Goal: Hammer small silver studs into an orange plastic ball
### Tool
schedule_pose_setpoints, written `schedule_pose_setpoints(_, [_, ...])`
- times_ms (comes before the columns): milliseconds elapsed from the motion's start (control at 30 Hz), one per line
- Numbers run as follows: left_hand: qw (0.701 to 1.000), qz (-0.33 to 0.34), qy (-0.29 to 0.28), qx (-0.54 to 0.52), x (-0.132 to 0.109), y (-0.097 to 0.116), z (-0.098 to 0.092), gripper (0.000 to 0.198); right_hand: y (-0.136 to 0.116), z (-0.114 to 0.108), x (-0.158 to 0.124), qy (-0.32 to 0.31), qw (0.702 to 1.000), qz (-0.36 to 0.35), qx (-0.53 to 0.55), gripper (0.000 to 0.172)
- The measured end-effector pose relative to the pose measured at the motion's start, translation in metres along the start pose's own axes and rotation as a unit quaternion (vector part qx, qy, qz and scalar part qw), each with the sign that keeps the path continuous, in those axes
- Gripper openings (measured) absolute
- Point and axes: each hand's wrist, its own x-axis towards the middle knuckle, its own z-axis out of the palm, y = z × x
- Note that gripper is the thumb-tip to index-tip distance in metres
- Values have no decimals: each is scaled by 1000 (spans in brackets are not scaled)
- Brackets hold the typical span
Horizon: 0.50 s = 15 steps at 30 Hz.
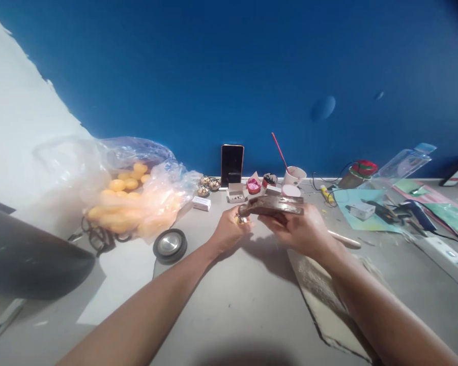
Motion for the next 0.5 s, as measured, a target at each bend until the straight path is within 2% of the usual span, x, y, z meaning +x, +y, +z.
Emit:
schedule_pose_setpoints(100, [999, 11, -30, -10, 0, 2, 0, 28, 0, 0, 0, -52, 999, -1, -8, 31])
schedule_pose_setpoints(167, [999, 18, -34, -6, 0, 2, 0, 27, 1, 0, 0, -41, 999, -4, -8, 32])
schedule_pose_setpoints(267, [1000, 11, -7, 6, 0, 2, 0, 26, 3, -1, 0, -3, 1000, -6, 19, 34])
schedule_pose_setpoints(400, [1000, 10, -10, 11, 1, 2, -1, 24, 3, -1, 1, -49, 999, -7, -1, 30])
schedule_pose_setpoints(500, [1000, 16, -22, 10, 0, 3, -1, 26, 2, -1, 1, -24, 1000, -9, -5, 30])
